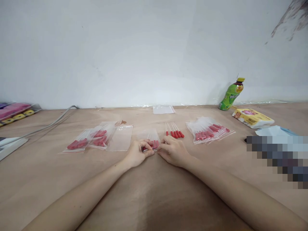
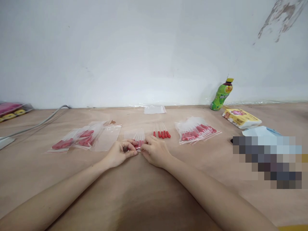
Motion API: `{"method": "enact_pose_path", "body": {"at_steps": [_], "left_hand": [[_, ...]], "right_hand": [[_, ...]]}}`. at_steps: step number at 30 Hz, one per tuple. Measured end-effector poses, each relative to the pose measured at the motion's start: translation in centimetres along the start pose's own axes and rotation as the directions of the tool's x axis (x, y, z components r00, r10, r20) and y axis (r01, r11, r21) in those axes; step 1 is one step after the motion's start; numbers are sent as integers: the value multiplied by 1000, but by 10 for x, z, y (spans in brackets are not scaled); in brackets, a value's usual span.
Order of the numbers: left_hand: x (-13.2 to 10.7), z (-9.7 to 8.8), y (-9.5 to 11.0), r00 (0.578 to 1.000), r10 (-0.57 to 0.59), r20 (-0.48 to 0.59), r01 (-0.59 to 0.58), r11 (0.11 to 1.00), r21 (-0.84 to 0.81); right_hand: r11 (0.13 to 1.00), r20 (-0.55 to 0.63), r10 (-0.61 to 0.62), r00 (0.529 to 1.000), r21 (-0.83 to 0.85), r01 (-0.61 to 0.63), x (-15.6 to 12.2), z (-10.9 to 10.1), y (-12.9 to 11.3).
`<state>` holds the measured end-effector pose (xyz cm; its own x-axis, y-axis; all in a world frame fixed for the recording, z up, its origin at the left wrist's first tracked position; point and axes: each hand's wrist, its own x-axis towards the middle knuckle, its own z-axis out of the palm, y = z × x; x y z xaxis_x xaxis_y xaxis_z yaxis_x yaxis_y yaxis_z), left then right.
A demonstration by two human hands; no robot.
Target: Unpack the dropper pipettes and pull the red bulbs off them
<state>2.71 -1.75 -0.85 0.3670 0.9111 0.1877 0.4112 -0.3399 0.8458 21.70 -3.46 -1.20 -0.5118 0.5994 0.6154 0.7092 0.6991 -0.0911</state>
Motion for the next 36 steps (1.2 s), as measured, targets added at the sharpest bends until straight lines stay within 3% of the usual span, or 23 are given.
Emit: {"method": "enact_pose_path", "body": {"at_steps": [9, 14, 18, 21, 24, 26, 30, 33, 36], "left_hand": [[-4, 5, 4, 997, 59, -54, -52, 991, 127], [-7, 10, 5, 990, 90, -108, -61, 969, 240], [-6, 9, 7, 971, 56, -231, -7, 978, 209], [-6, 4, 8, 967, 95, -235, -46, 978, 203], [-8, -3, 8, 971, 175, -166, -133, 963, 235], [-9, -7, 7, 973, 225, -51, -203, 939, 276], [-10, -10, 6, 944, 257, 205, -319, 867, 382], [-12, -12, 11, 923, 260, 283, -363, 833, 418], [-13, -20, 18, 893, 266, 362, -408, 818, 405]], "right_hand": [[991, -5, -125, 992, -52, 125, 0, 9, 1], [986, 65, -159, 985, -47, 162, 1, 8, -3], [972, 162, -234, 959, 41, 231, 2, 2, -7], [962, 185, -235, 954, 183, 201, 0, -6, -3], [925, 185, -202, 962, 359, 125, -5, -16, 7], [903, 213, -198, 957, 419, 93, -7, -23, 15], [941, 267, -139, 953, 336, 43, -6, -31, 22], [973, 247, -22, 969, 229, -36, -3, -34, 19], [962, 287, 32, 958, 251, -108, 1, -39, 13]]}}
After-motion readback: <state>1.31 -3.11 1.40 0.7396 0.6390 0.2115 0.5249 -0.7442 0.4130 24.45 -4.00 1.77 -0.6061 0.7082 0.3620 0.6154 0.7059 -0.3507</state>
